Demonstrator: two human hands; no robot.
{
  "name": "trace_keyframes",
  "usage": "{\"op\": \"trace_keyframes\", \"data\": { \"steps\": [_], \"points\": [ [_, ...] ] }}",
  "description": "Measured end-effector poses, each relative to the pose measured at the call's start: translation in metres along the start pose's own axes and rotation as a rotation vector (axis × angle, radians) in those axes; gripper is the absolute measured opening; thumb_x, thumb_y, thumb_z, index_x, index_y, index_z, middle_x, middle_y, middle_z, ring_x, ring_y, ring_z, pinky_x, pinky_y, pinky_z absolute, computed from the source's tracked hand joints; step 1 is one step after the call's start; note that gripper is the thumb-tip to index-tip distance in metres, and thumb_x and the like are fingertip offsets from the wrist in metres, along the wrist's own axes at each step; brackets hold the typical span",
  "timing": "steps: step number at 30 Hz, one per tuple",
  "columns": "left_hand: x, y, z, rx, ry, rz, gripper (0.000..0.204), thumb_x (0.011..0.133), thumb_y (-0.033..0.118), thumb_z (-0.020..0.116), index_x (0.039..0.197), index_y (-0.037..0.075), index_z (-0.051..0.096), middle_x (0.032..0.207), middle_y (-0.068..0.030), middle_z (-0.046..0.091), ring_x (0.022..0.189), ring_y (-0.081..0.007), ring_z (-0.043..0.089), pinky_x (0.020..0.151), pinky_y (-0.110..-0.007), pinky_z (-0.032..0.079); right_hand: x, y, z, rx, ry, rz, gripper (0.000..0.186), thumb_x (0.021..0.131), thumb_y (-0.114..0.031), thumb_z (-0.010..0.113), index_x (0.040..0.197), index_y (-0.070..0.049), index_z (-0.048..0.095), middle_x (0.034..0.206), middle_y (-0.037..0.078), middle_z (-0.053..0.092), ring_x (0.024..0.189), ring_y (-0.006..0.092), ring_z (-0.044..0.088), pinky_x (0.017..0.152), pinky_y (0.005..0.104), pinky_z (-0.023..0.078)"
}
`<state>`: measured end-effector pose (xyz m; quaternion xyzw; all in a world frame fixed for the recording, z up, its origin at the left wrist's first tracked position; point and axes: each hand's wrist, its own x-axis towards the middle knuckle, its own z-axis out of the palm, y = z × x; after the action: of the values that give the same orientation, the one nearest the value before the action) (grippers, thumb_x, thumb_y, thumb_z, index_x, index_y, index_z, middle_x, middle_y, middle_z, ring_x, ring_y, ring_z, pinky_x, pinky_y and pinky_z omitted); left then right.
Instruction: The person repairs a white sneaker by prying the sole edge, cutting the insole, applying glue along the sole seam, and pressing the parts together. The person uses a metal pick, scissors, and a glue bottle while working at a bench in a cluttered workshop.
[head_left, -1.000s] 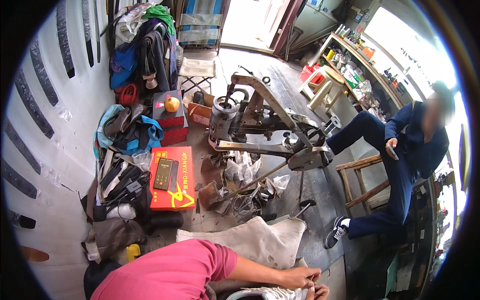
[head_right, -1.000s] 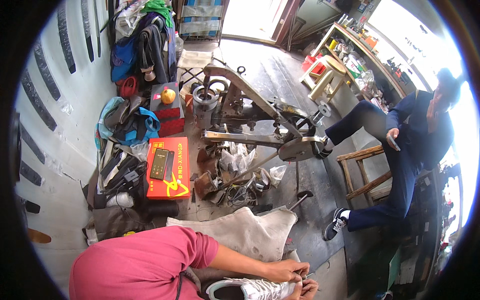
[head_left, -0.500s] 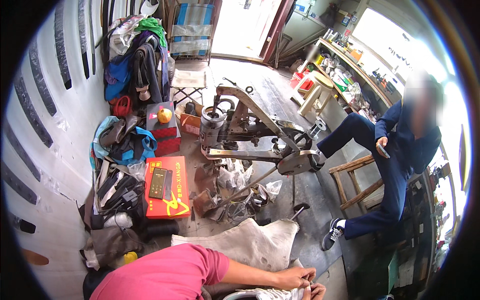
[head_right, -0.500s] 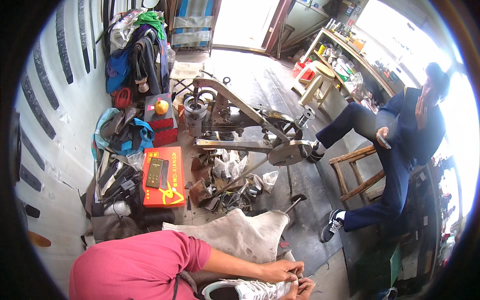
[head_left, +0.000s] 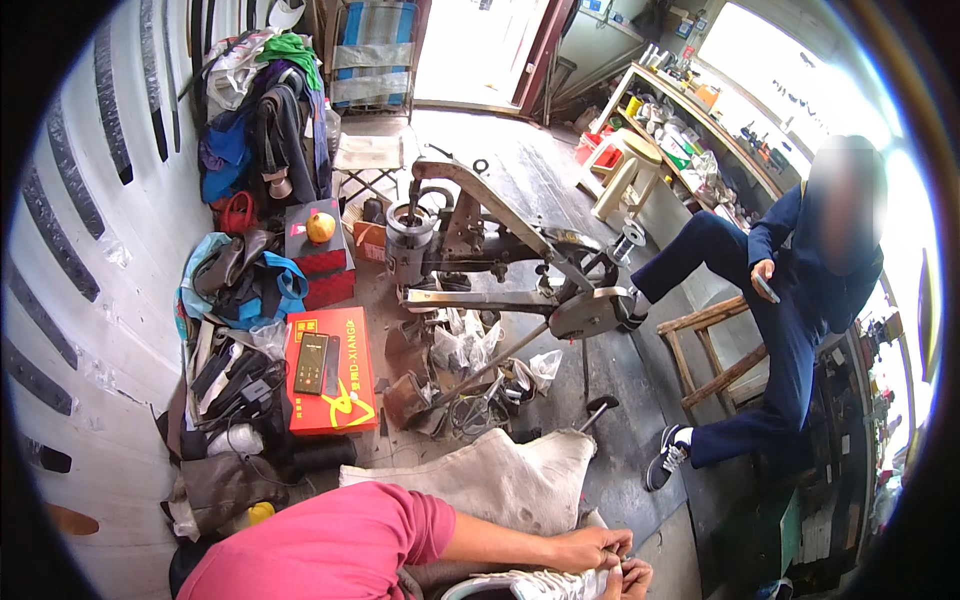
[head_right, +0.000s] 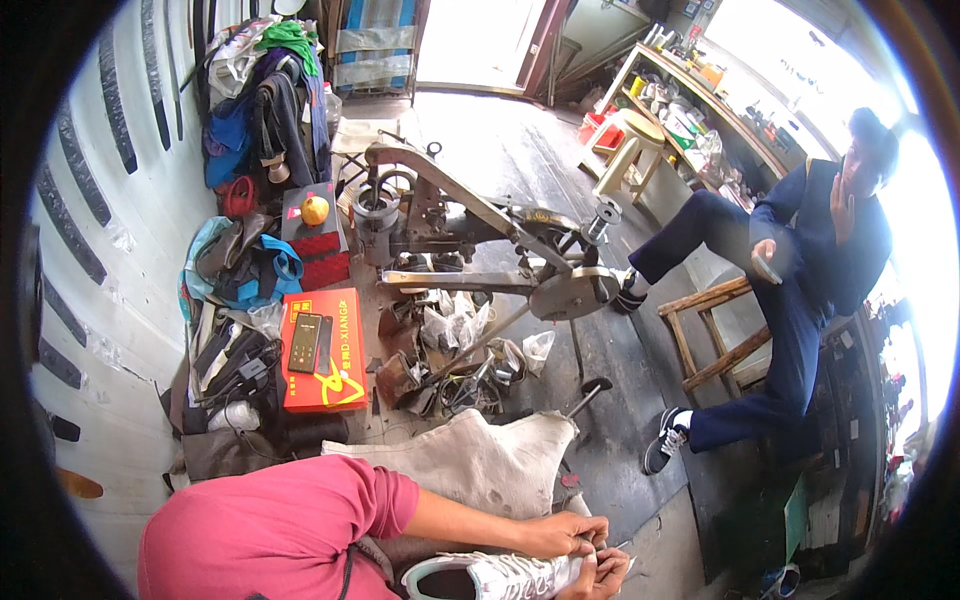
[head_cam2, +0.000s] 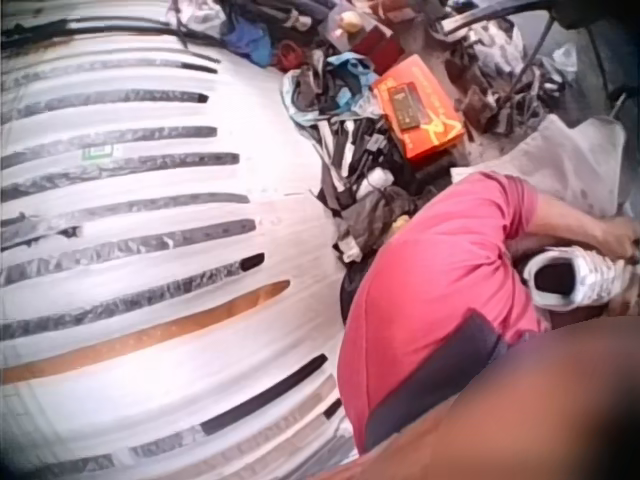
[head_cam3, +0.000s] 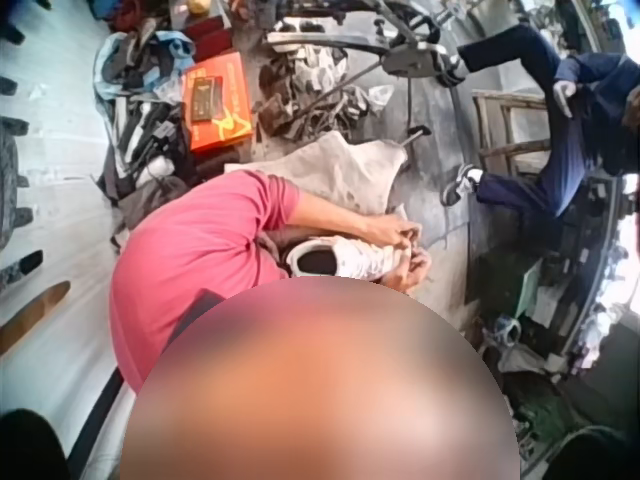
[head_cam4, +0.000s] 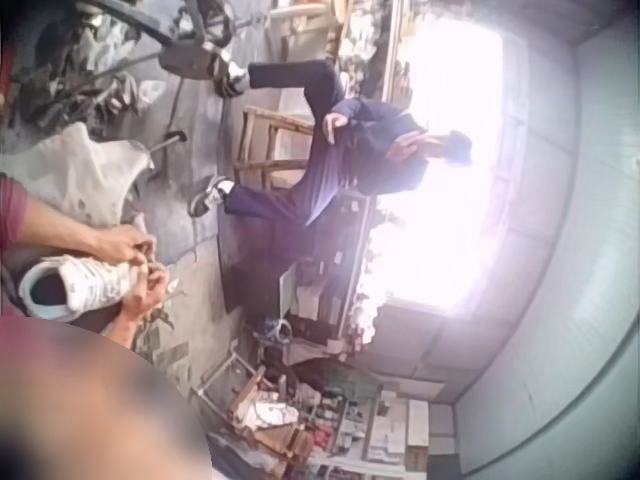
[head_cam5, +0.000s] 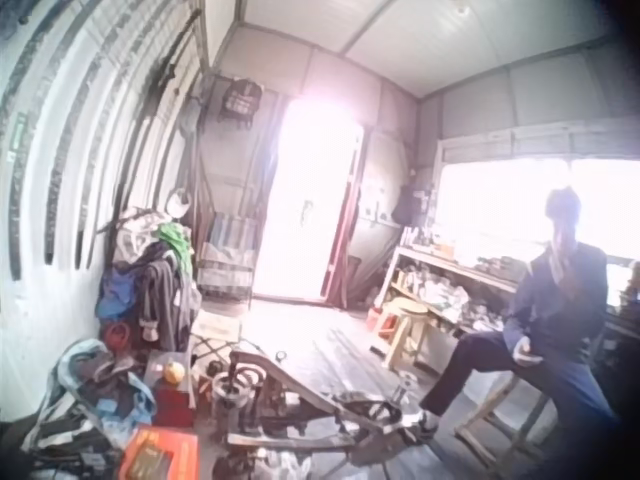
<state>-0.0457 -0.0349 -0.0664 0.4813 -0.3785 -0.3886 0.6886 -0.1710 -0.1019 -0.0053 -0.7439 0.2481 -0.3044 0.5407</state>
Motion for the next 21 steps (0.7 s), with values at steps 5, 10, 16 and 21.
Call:
{"op": "trace_keyframes", "data": {
  "steps": [5,10,16,21],
  "points": [
    [-0.003,0.002,-0.001,-0.019,-0.009,0.006,0.019,0.095,0.005,0.062,0.11,0.003,0.051,0.092,-0.0069,0.058,0.091,-0.0153,0.051,0.082,-0.035,0.045,0.0,0.001,0.002,0.0,-0.011,-0.037,0.031,0.096,0.003,0.069,0.085,-0.008,0.042,0.095,0.004,0.052,0.09,0.0169,0.049,0.09,0.0305,0.046],
    [-0.003,0.002,0.002,-0.037,-0.002,-0.048,0.017,0.095,0.002,0.061,0.108,0.002,0.051,0.091,-0.0056,0.056,0.091,-0.0147,0.05,0.082,-0.035,0.044,-0.003,0.007,-0.004,-0.033,-0.057,-0.045,0.022,0.099,0.003,0.065,0.094,-0.007,0.045,0.102,0.006,0.055,0.097,0.0179,0.054,0.094,0.0311,0.047],
    [0.0,-0.001,0.001,-0.027,0.002,-0.034,0.017,0.095,0.003,0.061,0.109,0.002,0.051,0.093,-0.0063,0.057,0.092,-0.0162,0.051,0.085,-0.035,0.045,-0.003,0.007,-0.007,-0.071,-0.039,-0.017,0.021,0.099,0.002,0.065,0.095,-0.006,0.046,0.103,0.007,0.056,0.098,0.0183,0.054,0.095,0.0317,0.048],
    [-0.001,0.0,0.0,-0.006,0.008,-0.035,0.019,0.094,0.006,0.062,0.109,0.002,0.051,0.092,-0.0072,0.059,0.091,-0.0144,0.051,0.082,-0.035,0.046,0.004,0.016,-0.006,-0.084,0.035,-0.009,0.027,0.09,-0.002,0.065,0.085,-0.006,0.039,0.095,0.004,0.048,0.078,0.011,0.038,0.072,0.0247,0.034]
  ]
}}
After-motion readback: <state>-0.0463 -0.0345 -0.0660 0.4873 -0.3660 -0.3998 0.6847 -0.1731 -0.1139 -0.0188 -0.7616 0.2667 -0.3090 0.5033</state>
